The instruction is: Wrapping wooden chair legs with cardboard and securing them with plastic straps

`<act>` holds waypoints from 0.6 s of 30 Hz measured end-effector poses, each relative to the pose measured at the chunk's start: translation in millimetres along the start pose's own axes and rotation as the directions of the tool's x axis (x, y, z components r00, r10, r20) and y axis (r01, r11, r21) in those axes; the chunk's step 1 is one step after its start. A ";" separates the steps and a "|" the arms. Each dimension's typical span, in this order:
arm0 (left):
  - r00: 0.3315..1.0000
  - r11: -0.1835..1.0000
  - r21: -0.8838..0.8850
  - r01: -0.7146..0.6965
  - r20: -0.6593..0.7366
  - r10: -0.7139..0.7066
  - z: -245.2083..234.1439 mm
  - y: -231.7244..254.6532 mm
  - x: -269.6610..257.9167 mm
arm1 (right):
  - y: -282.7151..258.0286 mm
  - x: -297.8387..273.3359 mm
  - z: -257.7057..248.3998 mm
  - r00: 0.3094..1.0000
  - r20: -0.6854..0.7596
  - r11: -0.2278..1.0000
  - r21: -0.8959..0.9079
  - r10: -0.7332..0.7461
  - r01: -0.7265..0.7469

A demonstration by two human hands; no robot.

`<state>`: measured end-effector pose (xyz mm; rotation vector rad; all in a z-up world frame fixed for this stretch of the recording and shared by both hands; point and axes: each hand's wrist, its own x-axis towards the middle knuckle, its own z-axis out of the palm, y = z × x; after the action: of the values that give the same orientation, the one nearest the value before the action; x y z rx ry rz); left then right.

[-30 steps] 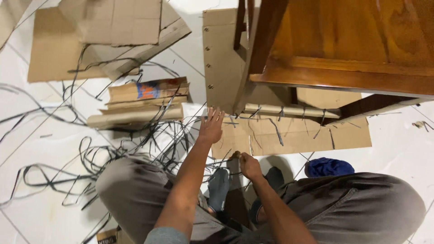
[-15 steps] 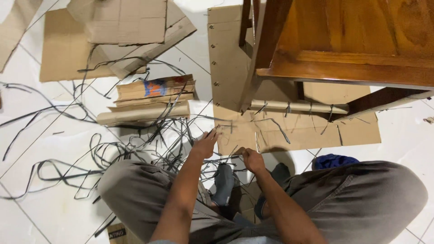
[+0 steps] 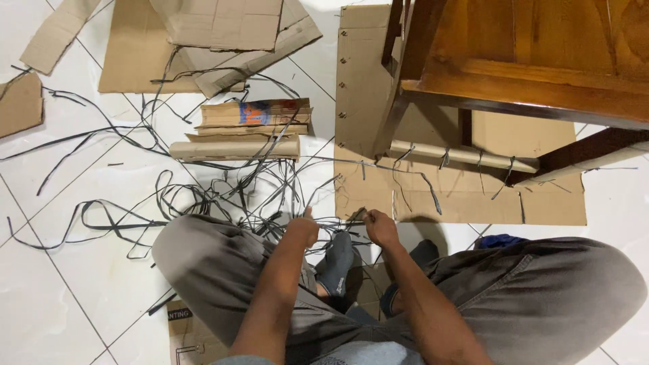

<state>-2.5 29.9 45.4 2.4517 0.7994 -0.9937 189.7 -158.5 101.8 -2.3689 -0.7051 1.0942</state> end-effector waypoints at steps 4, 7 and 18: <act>0.958 0.956 -0.148 0.253 0.175 -0.226 -2.6 10.4 -18.9 | 0.3 0.9 0.2 0.999 -0.029 0.998 0.052 -0.024 0.025; 0.916 0.952 -0.052 0.303 0.290 -0.276 13.1 1.3 -13.0 | -10.2 -6.8 -5.8 1.000 -0.024 0.996 0.087 -0.015 0.017; 0.953 0.999 0.023 0.045 -0.300 -0.037 -87.3 47.5 7.4 | 3.7 -4.5 1.4 1.000 0.017 0.999 0.031 0.010 -0.011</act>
<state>76.1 42.3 105.5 2.6591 0.9397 -0.6571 187.1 -163.9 101.4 -2.3427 -0.6771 1.1223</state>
